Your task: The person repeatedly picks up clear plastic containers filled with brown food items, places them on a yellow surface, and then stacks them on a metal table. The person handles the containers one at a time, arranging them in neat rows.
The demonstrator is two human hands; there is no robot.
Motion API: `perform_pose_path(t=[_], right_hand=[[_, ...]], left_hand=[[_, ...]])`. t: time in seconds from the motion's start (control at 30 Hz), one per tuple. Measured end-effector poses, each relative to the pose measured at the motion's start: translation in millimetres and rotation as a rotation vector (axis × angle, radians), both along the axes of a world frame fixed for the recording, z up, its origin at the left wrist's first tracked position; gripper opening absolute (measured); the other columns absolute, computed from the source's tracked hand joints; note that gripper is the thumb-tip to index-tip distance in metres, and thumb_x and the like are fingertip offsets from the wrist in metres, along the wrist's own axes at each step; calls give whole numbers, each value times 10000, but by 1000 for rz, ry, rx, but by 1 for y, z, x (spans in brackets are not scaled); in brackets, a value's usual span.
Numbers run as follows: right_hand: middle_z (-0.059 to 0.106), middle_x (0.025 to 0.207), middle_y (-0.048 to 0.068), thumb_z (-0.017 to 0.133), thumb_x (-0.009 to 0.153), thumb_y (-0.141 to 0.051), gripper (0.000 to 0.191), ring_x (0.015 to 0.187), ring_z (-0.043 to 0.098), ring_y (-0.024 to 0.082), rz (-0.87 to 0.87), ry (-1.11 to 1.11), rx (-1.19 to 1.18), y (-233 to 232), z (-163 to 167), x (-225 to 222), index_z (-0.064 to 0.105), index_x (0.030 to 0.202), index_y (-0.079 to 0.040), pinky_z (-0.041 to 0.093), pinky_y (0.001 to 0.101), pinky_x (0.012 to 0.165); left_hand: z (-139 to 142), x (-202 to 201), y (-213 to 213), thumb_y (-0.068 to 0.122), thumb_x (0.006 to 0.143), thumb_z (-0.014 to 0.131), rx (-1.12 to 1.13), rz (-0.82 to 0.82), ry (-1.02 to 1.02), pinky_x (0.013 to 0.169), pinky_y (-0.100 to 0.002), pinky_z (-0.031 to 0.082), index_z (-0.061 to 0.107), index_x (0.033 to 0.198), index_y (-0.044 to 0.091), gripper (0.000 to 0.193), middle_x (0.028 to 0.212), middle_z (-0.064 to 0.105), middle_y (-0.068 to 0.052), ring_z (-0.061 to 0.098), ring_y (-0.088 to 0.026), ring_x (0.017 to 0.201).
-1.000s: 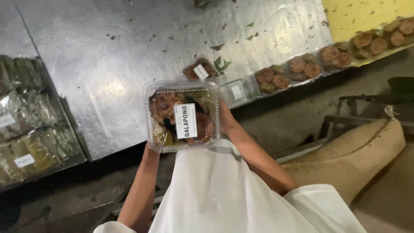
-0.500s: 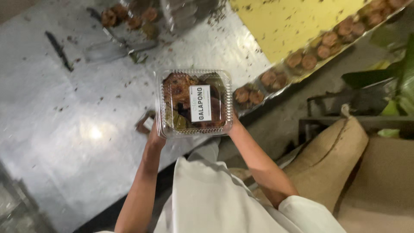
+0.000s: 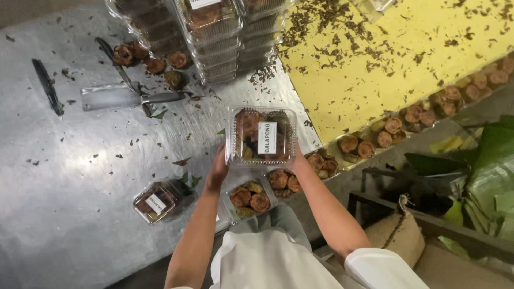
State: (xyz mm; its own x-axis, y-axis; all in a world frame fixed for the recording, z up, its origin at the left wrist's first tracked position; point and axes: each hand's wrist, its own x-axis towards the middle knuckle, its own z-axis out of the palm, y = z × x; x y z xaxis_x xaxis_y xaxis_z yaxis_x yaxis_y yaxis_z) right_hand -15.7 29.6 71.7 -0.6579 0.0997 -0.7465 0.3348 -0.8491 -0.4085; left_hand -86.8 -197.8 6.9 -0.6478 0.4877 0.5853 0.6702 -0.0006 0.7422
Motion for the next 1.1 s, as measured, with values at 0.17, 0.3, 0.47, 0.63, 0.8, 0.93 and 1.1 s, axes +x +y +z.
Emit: perform_pose_path(t=[0.17,0.3,0.47,0.63,0.8,0.93,1.1], right_hand=[[718,1060,98,601,922,-597,593,894,703,261,58,-40,-41,12,-5,-15,676,1231,-97,588,455,707],[724,1016,98,546,956,-599,543,876,715,285,47,-177,-218,20,-22,-18,652,1186,-118,589,522,740],[475,1481,168,553,1044,-579,677,1330,463,349,226,227,82,40,-49,-15,444,1554,-148,338,595,1157],[58,1730,145,481,940,-682,859,1583,97,387,300,200,354,59,-38,-19,175,1652,-310,83,592,1245],[55,1731,100,378,898,-781,938,1567,88,279,152,178,402,44,12,-32,178,1644,-249,69,559,1214],[624,1287,319,419,997,-814,1004,1128,624,427,239,359,52,28,41,-29,573,1410,88,548,552,911],[692,1213,218,451,907,-759,888,1061,693,334,246,229,189,41,32,-24,573,1367,-9,582,469,814]], left_hand=[[-11,5,13,57,1095,428,-46,76,-37,1194,-486,430,545,1405,-111,371,1439,582,-264,560,-442,1366],[-13,6,15,165,1085,397,76,-50,-499,1156,-430,443,573,1404,-76,436,1445,595,-246,580,-377,1338],[35,-26,10,309,1088,346,239,-42,-1144,1237,-377,320,400,1547,-30,573,1575,464,-197,442,-276,1456],[116,-49,9,643,1040,248,311,-100,-1264,1277,-370,181,276,1661,111,819,1656,351,-75,293,-235,1564],[139,-35,37,680,1017,302,189,-172,-1291,1260,-431,267,281,1657,159,826,1633,399,-146,382,-313,1499],[140,-26,51,672,1027,345,81,-185,-1209,1283,-400,241,268,1651,180,798,1658,379,-148,357,-301,1533],[140,-26,48,730,991,279,5,-94,-1167,1280,-395,146,235,1654,182,861,1727,240,-97,205,-271,1593]])
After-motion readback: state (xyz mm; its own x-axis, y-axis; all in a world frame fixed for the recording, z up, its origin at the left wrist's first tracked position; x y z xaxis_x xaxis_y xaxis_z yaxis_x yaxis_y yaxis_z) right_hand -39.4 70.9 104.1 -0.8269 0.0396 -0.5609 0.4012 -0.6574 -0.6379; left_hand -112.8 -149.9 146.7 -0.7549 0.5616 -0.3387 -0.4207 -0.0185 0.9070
